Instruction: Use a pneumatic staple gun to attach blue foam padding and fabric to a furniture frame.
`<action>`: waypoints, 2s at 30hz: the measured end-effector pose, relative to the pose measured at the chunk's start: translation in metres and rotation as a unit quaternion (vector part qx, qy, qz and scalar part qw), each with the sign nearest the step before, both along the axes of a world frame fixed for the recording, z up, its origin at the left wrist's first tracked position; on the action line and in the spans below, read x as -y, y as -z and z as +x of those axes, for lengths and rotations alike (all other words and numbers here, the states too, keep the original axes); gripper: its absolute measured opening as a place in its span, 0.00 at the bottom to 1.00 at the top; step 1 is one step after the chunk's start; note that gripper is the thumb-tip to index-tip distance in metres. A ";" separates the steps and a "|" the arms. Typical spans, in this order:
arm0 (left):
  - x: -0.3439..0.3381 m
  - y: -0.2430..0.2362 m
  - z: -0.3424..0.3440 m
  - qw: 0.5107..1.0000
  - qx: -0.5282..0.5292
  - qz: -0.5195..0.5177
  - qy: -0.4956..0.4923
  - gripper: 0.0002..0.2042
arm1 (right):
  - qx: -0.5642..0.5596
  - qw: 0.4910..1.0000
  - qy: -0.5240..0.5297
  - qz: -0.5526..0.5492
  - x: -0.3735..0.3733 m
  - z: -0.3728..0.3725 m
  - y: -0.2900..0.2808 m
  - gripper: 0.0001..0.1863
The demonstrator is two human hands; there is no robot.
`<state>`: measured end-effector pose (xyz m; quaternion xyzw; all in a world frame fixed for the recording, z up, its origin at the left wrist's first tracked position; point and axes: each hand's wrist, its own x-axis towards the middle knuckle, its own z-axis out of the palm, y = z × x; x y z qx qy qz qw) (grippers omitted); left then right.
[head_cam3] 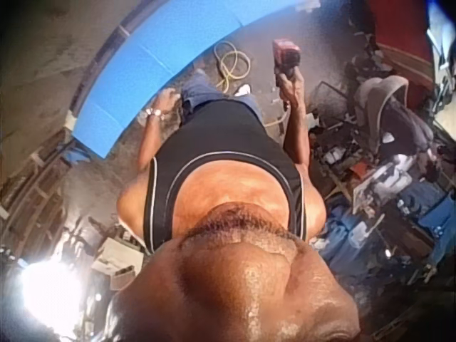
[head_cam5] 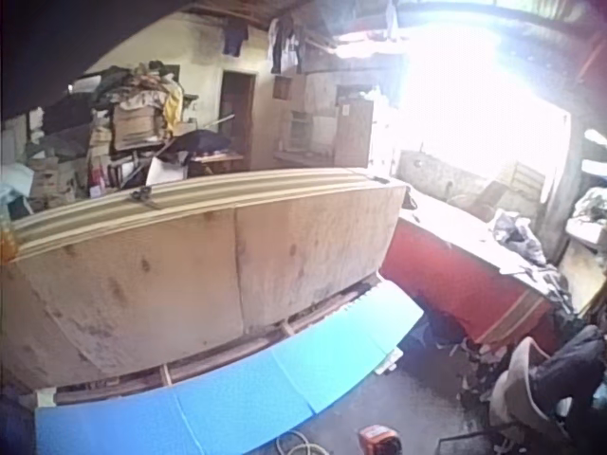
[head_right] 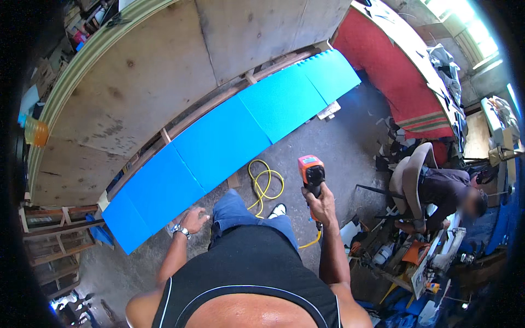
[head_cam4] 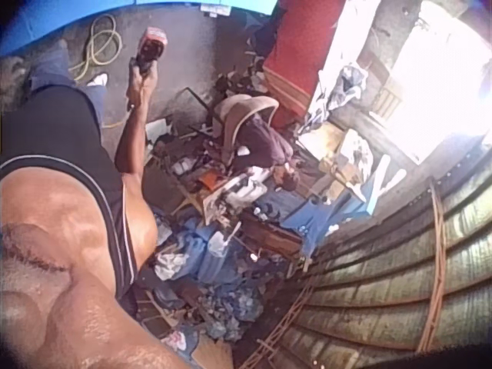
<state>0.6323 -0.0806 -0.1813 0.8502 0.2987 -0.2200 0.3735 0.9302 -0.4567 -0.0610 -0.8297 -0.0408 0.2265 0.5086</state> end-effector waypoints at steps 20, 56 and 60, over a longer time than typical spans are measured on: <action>-0.032 0.085 0.438 0.979 0.153 0.058 -0.123 0.38 | 0.100 0.987 -0.062 -0.114 -0.085 0.385 0.014 0.24; 0.002 0.096 0.551 0.962 -0.065 0.177 -0.200 0.44 | -0.018 0.964 -0.247 -0.092 -0.215 0.651 0.181 0.26; 0.002 0.096 0.550 0.963 -0.056 0.170 -0.203 0.44 | -0.008 0.960 -0.256 -0.111 -0.227 0.642 0.186 0.26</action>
